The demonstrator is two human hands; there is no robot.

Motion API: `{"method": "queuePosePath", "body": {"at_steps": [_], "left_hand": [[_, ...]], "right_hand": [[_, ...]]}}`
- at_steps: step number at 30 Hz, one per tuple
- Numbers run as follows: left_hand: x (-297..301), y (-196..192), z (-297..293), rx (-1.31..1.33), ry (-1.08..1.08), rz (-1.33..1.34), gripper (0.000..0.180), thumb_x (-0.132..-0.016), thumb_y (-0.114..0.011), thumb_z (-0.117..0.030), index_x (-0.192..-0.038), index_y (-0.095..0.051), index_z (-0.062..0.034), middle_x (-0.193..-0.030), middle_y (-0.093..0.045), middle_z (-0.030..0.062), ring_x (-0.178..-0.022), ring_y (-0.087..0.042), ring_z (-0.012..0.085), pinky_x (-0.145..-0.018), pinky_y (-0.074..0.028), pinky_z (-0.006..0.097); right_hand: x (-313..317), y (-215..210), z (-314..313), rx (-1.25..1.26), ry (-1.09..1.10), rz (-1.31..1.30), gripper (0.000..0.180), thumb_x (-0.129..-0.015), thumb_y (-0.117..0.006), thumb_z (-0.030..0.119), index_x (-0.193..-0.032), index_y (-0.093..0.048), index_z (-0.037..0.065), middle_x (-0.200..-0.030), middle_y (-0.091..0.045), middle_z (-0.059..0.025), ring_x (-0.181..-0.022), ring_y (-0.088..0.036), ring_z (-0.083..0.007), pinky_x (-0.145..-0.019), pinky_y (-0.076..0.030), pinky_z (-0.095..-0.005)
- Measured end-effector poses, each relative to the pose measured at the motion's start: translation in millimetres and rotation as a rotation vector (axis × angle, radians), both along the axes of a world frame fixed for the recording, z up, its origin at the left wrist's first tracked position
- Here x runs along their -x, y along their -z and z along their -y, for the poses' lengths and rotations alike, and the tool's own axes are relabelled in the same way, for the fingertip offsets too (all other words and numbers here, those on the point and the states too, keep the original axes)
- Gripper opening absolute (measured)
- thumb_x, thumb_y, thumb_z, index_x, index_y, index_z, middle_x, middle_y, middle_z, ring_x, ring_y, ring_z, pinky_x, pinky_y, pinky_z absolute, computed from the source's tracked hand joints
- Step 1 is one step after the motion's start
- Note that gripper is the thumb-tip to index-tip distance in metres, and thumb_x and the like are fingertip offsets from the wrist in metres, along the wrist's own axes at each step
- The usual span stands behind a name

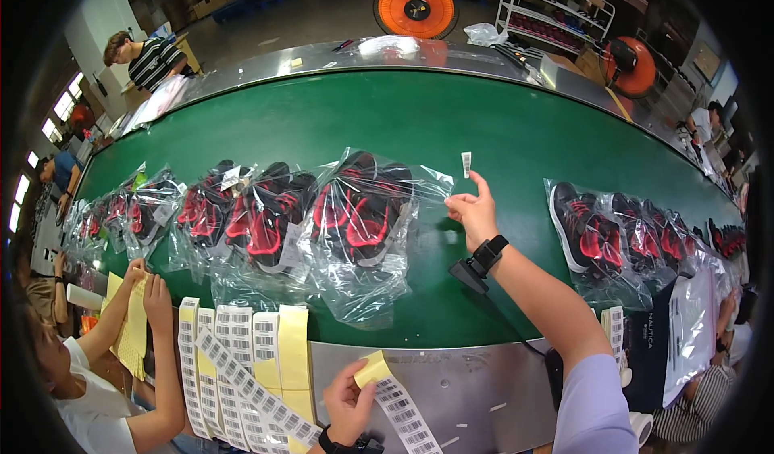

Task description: Applying small barcode or size labels to the corner of plastic bags containing shoes on a factory conveyor belt.

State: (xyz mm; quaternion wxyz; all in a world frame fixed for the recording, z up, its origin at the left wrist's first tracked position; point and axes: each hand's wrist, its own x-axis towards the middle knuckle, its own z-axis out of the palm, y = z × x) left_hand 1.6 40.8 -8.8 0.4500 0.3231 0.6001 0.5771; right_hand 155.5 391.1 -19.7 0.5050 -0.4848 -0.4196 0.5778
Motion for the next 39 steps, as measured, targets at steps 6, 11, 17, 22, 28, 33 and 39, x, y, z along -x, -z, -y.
{"method": "queuePosePath", "body": {"at_steps": [6,11,17,22,28,33,39], "left_hand": [[-2.1,4.4,0.0,-0.038,0.017,0.019,0.038,-0.088,-0.058,0.006,-0.124,-0.050,0.0061,-0.107,-0.064,0.0144,-0.093,-0.062,0.0141,-0.076,-0.051,0.024],[-1.9,4.7,0.1,-0.045,0.026,0.018,0.038,-0.088,-0.058,0.006,-0.125,-0.050,0.0056,-0.109,-0.062,0.0135,-0.096,-0.062,0.0138,-0.076,-0.051,0.024],[-3.1,5.4,-0.1,-0.049,0.026,0.020,0.037,-0.088,-0.057,0.006,-0.124,-0.050,0.0054,-0.108,-0.061,0.0110,-0.094,-0.061,0.0127,-0.075,-0.050,0.023],[-3.8,5.5,1.5,-0.033,0.030,0.023,0.035,-0.089,-0.057,0.006,-0.123,-0.051,0.0054,-0.107,-0.062,0.0111,-0.093,-0.061,0.0122,-0.074,-0.050,0.023],[-8.1,0.9,-0.4,-0.063,-0.004,-0.009,0.034,-0.089,-0.057,0.006,-0.122,-0.051,0.0062,-0.107,-0.062,0.0125,-0.094,-0.062,0.0144,-0.076,-0.050,0.023],[-8.9,8.0,-8.2,-0.098,0.009,-0.009,0.034,-0.089,-0.056,0.006,-0.123,-0.051,0.0063,-0.109,-0.062,0.0129,-0.097,-0.062,0.0157,-0.079,-0.051,0.025],[-1.7,3.3,-0.6,-0.125,0.000,0.033,0.035,-0.090,-0.057,0.004,-0.124,-0.051,0.0052,-0.111,-0.062,0.0119,-0.098,-0.063,0.0150,-0.082,-0.052,0.026]], "right_hand": [[-7.8,-39.5,-53.5,-0.146,0.049,0.107,0.021,-0.076,-0.075,0.009,-0.094,-0.065,0.001,-0.078,-0.062,-0.0033,-0.070,-0.055,-0.0113,-0.065,-0.044,-0.0271],[8.3,-38.3,-87.2,-0.013,-0.264,0.477,0.015,-0.072,-0.076,0.010,-0.067,-0.064,0.002,-0.059,-0.052,-0.0006,-0.055,-0.045,-0.0103,-0.049,-0.038,-0.0302],[20.4,-31.1,-91.0,0.085,-0.262,0.545,0.015,-0.071,-0.074,0.010,-0.064,-0.063,0.001,-0.058,-0.055,-0.0036,-0.049,-0.051,-0.0128,-0.043,-0.040,-0.0291],[22.2,-26.1,-80.1,0.187,-0.288,0.572,0.010,-0.073,-0.071,0.007,-0.073,-0.065,-0.002,-0.074,-0.068,-0.0129,-0.063,-0.066,-0.0191,-0.052,-0.053,-0.0319],[30.5,-14.4,-57.1,0.322,-0.265,0.253,0.007,-0.078,-0.067,-0.003,-0.079,-0.059,-0.003,-0.078,-0.065,-0.0145,-0.066,-0.065,-0.0227,-0.058,-0.057,-0.0360],[18.4,-11.4,-36.9,0.279,-0.160,0.025,0.037,-0.080,-0.065,-0.004,-0.113,-0.050,-0.005,-0.087,-0.065,-0.0160,-0.072,-0.065,-0.0240,-0.063,-0.057,-0.0375],[-86.1,-58.2,-23.8,-0.087,-0.130,0.060,0.053,-0.081,-0.064,-0.002,-0.130,-0.043,-0.004,-0.094,-0.066,-0.0142,-0.079,-0.064,-0.0193,-0.071,-0.053,-0.0301]]}}
